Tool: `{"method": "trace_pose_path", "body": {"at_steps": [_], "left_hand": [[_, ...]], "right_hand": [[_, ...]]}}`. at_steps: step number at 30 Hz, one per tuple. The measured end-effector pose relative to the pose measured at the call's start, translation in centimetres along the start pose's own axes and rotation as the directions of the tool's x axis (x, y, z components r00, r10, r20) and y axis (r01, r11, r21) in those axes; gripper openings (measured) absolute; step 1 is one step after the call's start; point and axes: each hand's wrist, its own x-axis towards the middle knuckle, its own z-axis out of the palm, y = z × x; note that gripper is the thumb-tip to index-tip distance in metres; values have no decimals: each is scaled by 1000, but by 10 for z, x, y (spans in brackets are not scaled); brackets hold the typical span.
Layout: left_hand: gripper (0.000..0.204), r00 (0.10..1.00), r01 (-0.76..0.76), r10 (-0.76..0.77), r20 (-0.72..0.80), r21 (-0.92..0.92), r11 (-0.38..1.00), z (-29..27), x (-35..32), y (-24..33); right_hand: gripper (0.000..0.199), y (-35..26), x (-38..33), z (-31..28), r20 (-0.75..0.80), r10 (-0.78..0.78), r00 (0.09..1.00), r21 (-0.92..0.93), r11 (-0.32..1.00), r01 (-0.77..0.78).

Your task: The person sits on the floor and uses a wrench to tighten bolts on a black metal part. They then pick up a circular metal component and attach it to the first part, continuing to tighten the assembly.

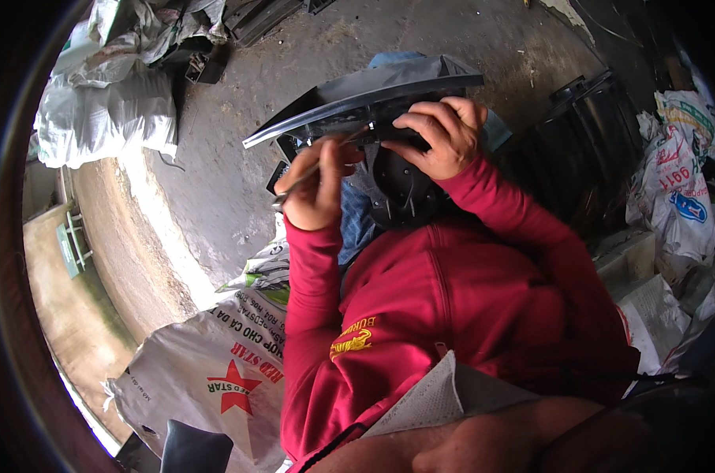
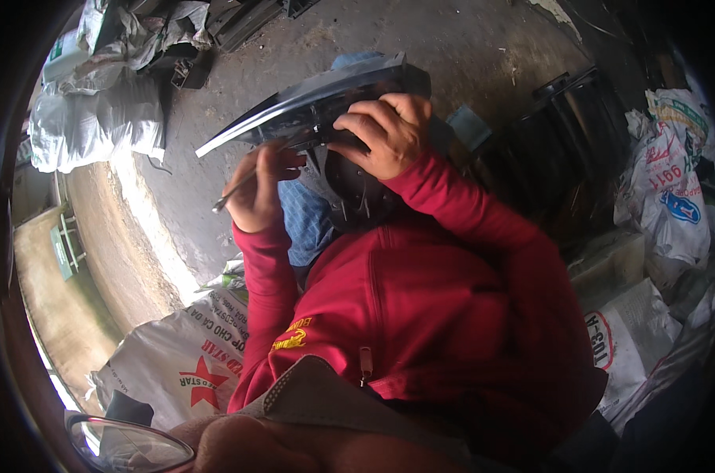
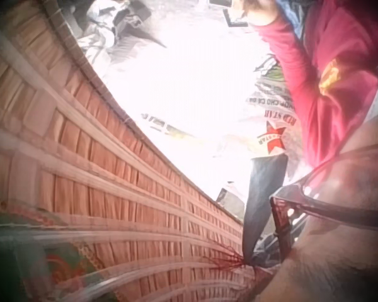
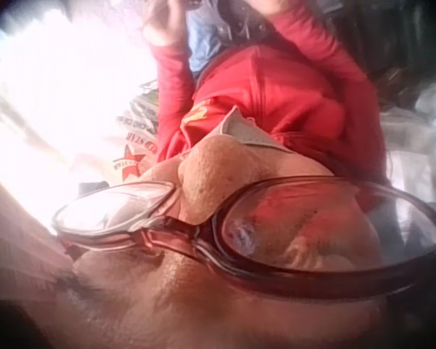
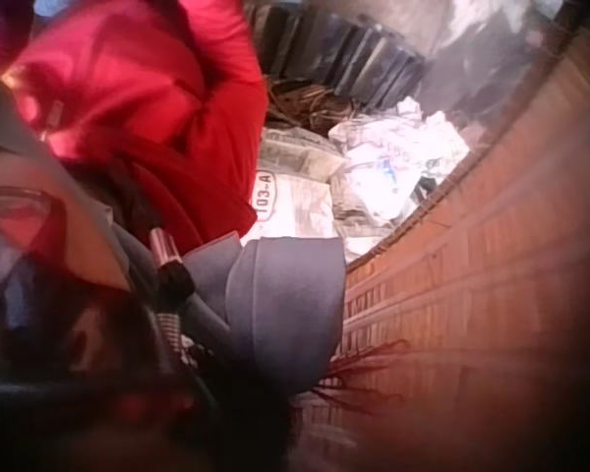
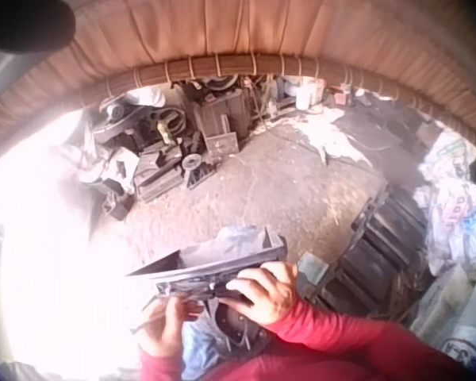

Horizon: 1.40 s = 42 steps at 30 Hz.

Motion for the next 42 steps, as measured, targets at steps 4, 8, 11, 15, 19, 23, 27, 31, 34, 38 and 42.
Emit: {"method": "trace_pose_path", "body": {"at_steps": [4,8,11,15,19,23,27,31,34,38,42], "left_hand": [[9,915,-399,316,251,683,612,20,13,17],[7,896,-443,162,414,802,401,36,21,32],[5,882,-471,196,429,816,336,47,25,30],[33,963,204,-191,189,-50,978,-8,17,-21],[28,981,192,-189,35,-172,966,-5,7,-20],[15,994,-101,79,77,348,932,6,10,9],[11,921,-387,281,271,725,569,23,14,12],[8,896,-444,130,425,839,314,46,15,33],[9,874,-486,232,427,767,419,38,24,22],[26,968,106,-122,218,84,991,-13,17,-19],[31,968,225,-206,144,-129,966,-10,11,-17]], "right_hand": [[35,-3,3,-1,-6,-3,1000,14,1000,3],[35,-2,3,-9,53,4,999,-1,1000,-4],[37,4,-2,-6,47,26,999,-10,1000,-25],[39,8,-1,-4,25,-56,998,26,998,55],[40,7,3,-5,10,-62,998,29,998,61],[37,-1,3,-9,33,-33,999,33,999,32],[40,-4,5,-9,28,-37,999,23,999,36],[39,-2,2,-11,47,-10,999,1,1000,10],[40,0,3,-12,40,9,999,20,1000,-9],[40,3,3,-5,26,-67,997,10,998,67],[38,3,6,-6,30,-76,997,12,997,76]]}}
